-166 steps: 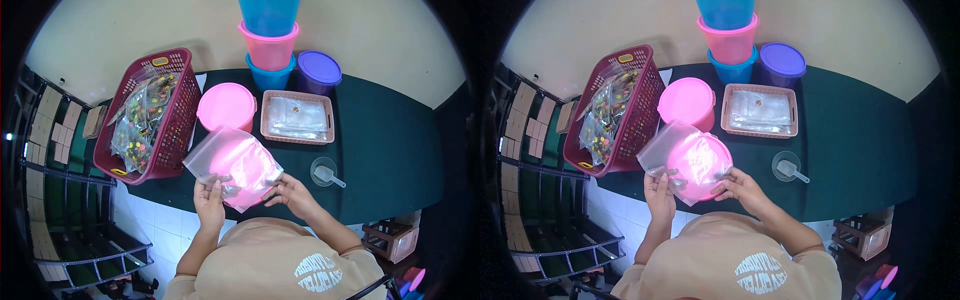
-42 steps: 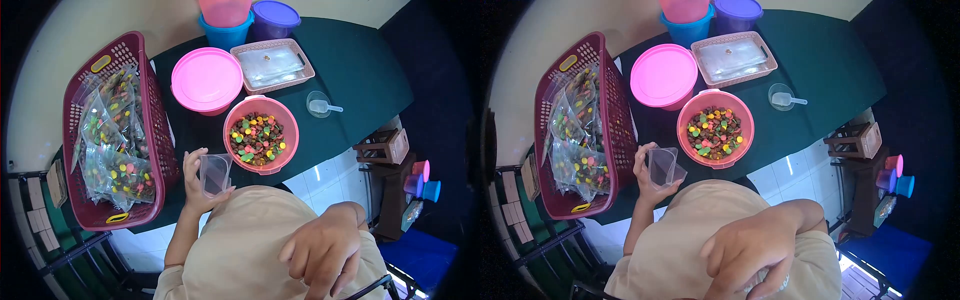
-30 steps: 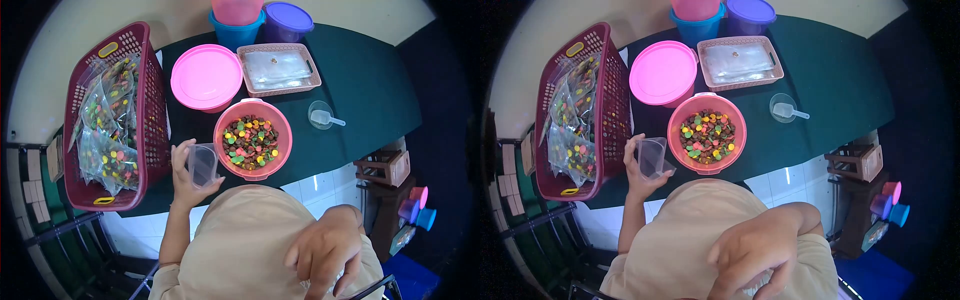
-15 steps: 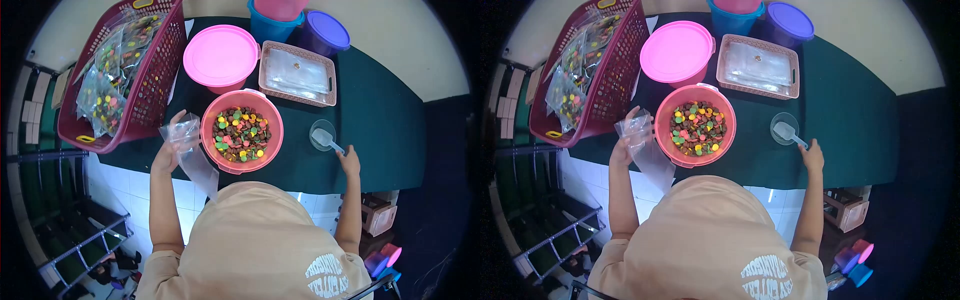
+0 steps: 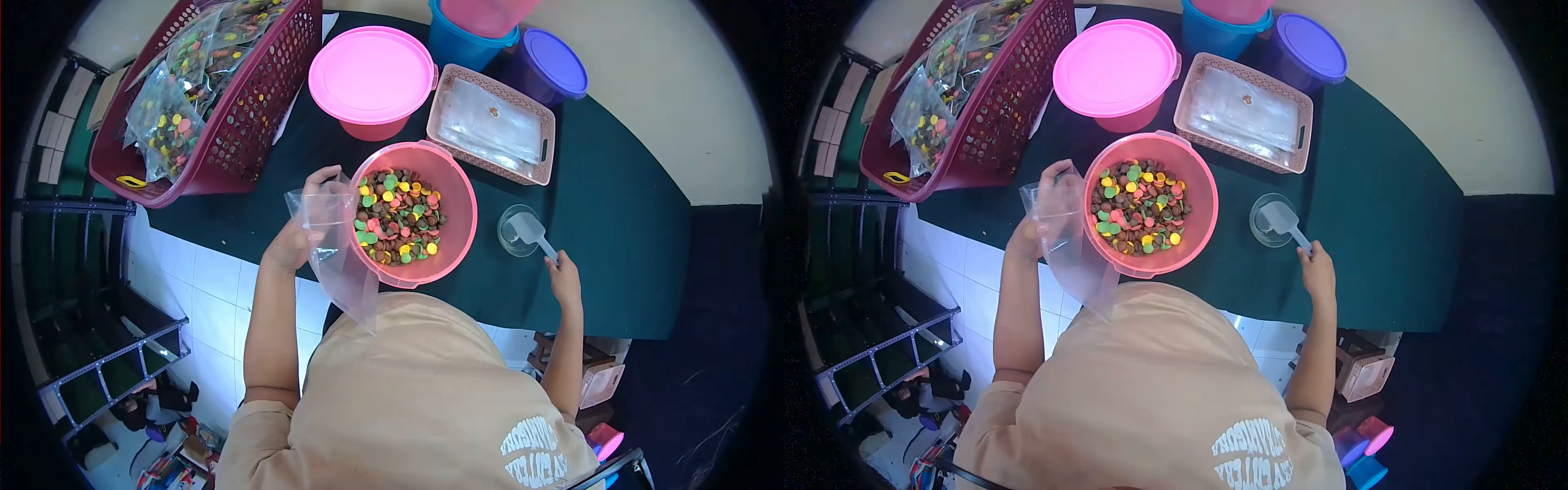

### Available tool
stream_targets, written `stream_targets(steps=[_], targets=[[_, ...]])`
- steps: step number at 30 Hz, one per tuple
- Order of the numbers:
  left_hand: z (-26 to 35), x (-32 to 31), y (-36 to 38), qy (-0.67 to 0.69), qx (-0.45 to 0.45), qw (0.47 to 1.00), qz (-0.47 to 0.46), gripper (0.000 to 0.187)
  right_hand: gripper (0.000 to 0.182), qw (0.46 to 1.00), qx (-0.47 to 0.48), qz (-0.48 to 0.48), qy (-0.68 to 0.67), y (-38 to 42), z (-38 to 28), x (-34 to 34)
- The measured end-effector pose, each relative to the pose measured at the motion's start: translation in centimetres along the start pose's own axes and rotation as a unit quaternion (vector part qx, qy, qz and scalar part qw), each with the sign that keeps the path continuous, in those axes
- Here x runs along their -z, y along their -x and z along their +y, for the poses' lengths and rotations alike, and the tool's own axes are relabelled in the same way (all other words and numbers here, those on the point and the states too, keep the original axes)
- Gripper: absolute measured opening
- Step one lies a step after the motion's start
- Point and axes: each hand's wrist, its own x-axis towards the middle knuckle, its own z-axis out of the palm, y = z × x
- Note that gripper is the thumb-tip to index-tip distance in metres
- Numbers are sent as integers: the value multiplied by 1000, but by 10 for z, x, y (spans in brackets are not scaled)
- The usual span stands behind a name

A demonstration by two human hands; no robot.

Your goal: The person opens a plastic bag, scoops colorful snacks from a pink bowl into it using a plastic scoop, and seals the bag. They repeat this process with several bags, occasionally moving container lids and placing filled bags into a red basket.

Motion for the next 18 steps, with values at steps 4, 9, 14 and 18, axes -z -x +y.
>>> stream_targets(steps=[4, 9, 14, 18], targets=[[8, -2, -5, -91, 20, 995, -40, 114, 36, 999, -36, 7, -18, -3, -8, -1], [17, -12, -17, -167, 30, 983, -68, 108, 35, 986, 32, 90, -138, 25, -59, 23], [30, -31, -34, -205, 23, 967, -150, 104, 22, 985, 134, 27, -102, 61, -148, 42], [36, -37, -41, -298, 30, 932, -204, 98, 24, 969, 235, 54, -52, 47, -173, 20]])
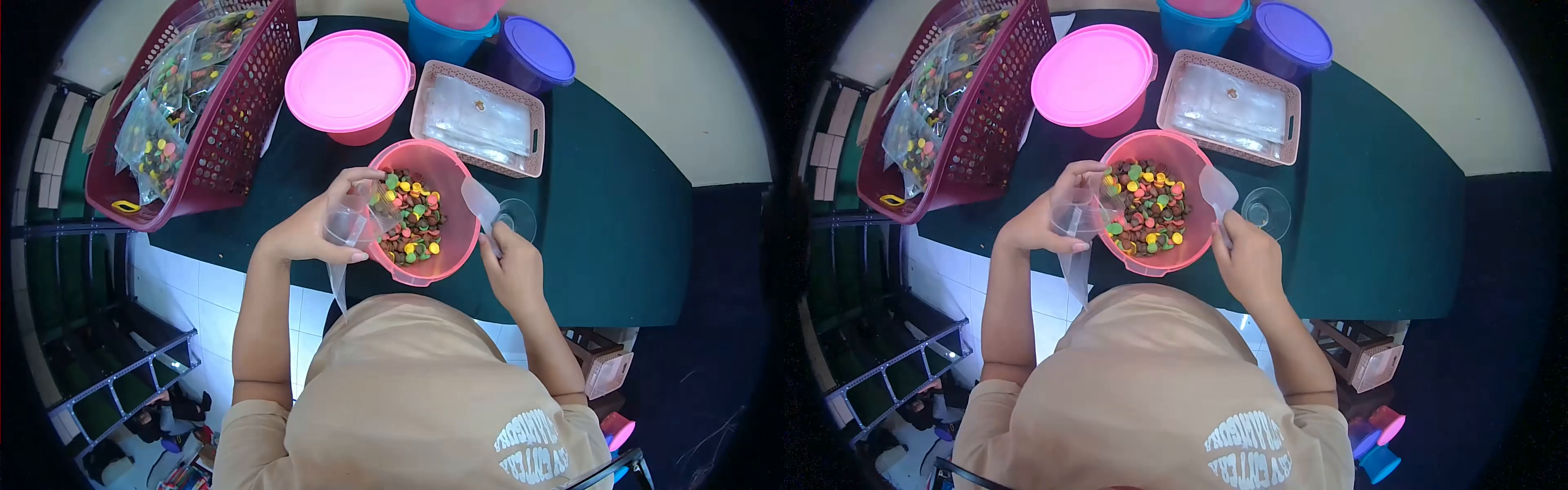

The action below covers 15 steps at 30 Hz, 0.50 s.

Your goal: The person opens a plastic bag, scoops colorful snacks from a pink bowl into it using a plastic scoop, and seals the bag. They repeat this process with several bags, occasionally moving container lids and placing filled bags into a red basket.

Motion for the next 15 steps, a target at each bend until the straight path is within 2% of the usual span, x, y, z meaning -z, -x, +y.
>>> stream_targets(steps=[2, 6, 13, 15], targets=[[3, -1, 0, -31, 9, 999, -10, 96, 24, 1000, 1, 13, -8, -3, -5, 3], [-8, -6, 3, 3, 7, 1000, -6, 93, 24, 999, -12, 20, -44, -8, -1, 9], [-10, -12, 5, -46, 3, 999, -21, 93, 23, 1000, 3, 24, -7, -7, 0, 9], [-13, -14, 5, -36, 6, 999, -19, 93, 22, 998, -39, -28, -45, -4, -2, 23]])
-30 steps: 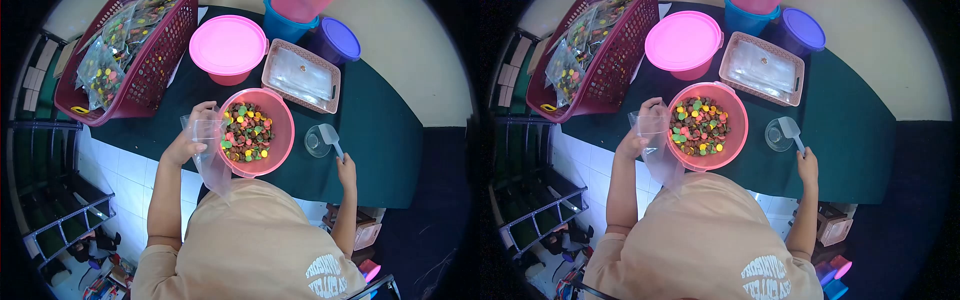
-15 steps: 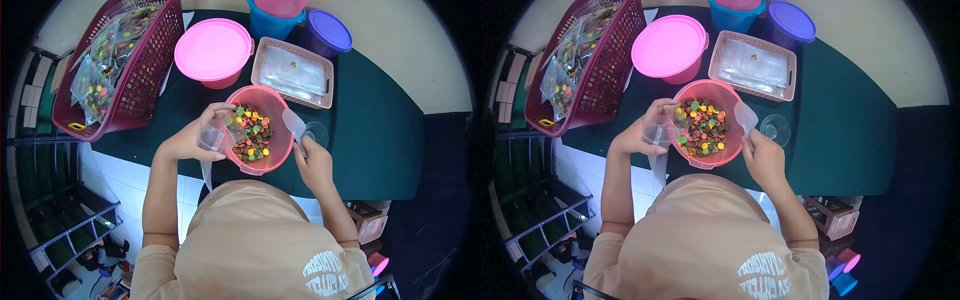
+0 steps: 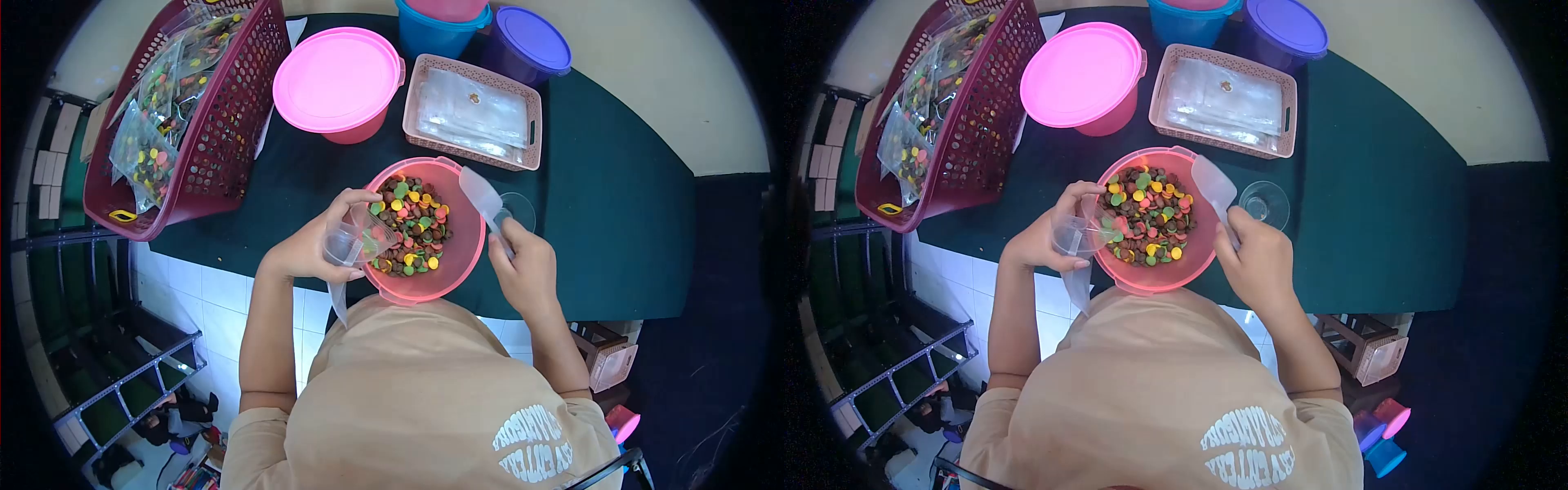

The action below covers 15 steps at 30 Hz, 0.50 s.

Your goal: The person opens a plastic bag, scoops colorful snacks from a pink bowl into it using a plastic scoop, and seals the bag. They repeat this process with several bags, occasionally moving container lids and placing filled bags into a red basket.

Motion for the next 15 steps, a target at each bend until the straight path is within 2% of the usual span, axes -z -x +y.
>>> stream_targets(steps=[4, 9, 11, 15], targets=[[5, -10, -6, -6, -17, 1000, 4, 92, 17, 998, 15, -64, -15, 11, -3, 0], [11, -20, -12, -9, -25, 1000, -14, 90, 17, 999, 24, -39, 29, 11, 13, -28], [14, -23, -15, -38, -53, 997, -45, 90, 18, 991, 0, -68, 118, 10, 24, -40], [24, -30, -22, -63, -30, 995, -74, 90, 17, 977, 26, -121, 174, 12, 27, -56]])
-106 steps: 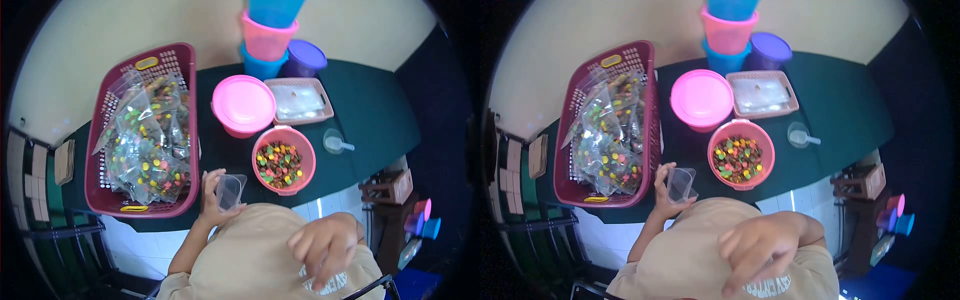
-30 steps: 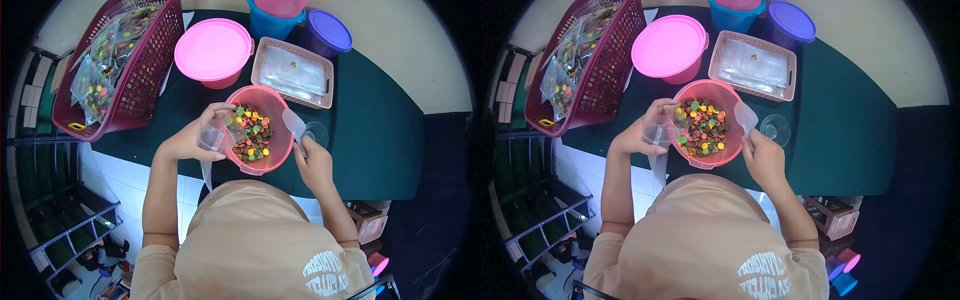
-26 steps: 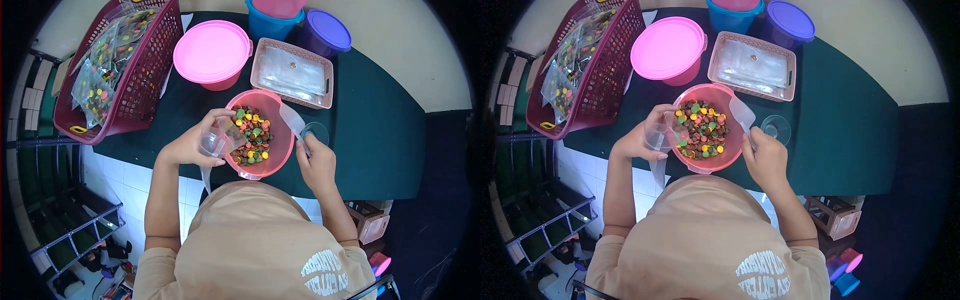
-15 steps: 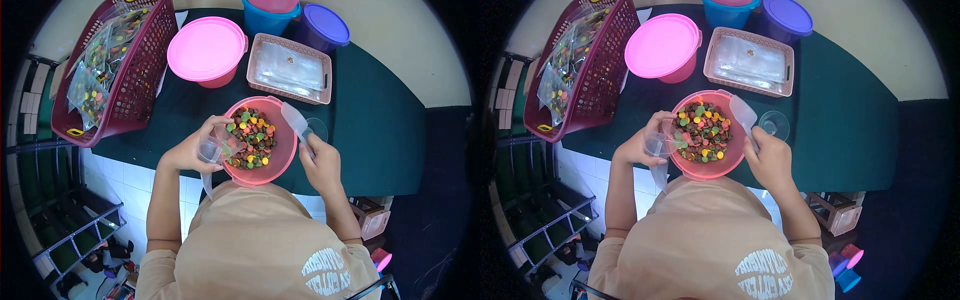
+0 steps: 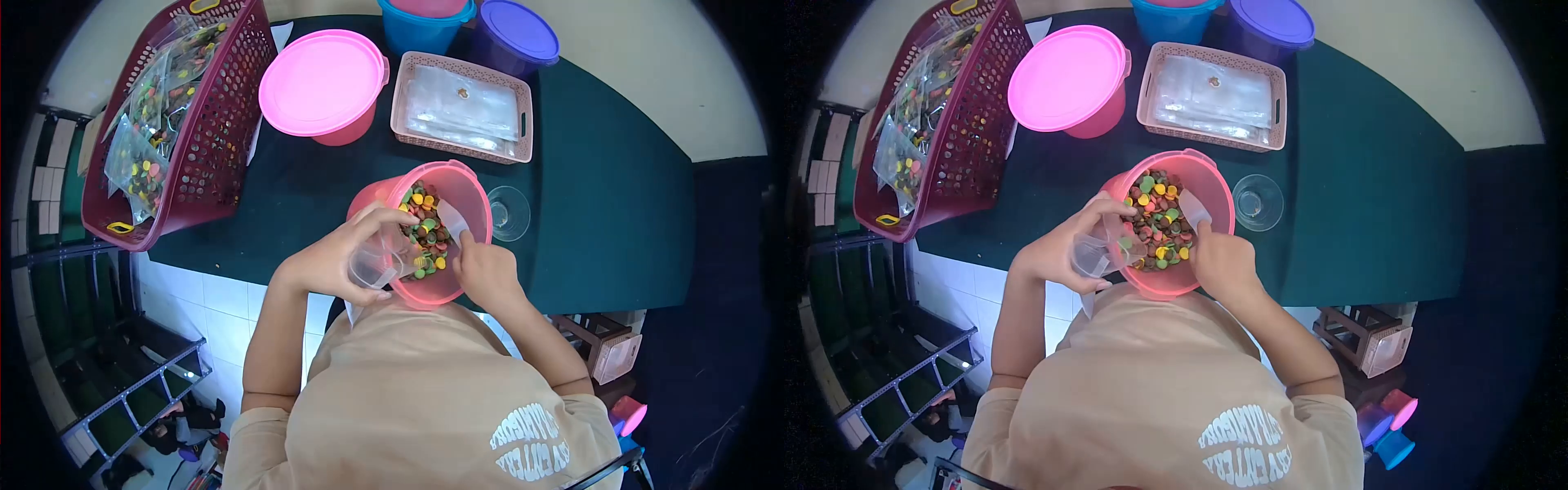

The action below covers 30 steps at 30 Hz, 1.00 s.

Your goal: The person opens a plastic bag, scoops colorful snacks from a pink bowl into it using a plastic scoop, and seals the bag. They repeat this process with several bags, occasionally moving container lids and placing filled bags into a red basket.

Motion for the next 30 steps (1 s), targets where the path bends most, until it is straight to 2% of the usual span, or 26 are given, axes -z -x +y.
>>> stream_targets(steps=[2, 6, 9, 11, 15, 20, 22, 24, 28, 30], targets=[[4, -1, -4, 8, 6, 1000, -19, 90, 18, 996, -30, -68, 55, -8, 4, -7], [1, -5, -6, 4, -28, 1000, -1, 90, 21, 995, -5, 1, 95, -23, 9, -27], [-4, -4, -7, 31, -30, 999, 12, 91, 23, 999, 11, 7, 42, -41, 12, -33], [-4, -4, -4, 33, -6, 999, 19, 92, 27, 999, 8, -10, -40, -48, 11, -31], [-6, -5, 0, 44, -6, 999, 28, 93, 26, 996, 15, -31, -78, -61, 15, -25], [-5, -1, 2, -38, -4, 998, 51, 92, 21, 977, 54, -65, -195, -60, -1, -33], [-10, 1, 6, -20, -6, 998, 64, 92, 20, 975, 37, -86, -202, -60, -7, -30], [-13, 2, 10, -2, -8, 997, 78, 92, 22, 955, 60, -70, -281, -65, -4, -37], [-14, 0, 13, 17, -9, 997, 77, 92, 26, 943, 83, -75, -313, -67, -3, -39], [-12, -2, 11, 25, -18, 996, 80, 92, 26, 939, 126, -100, -304, -65, -10, -39]])
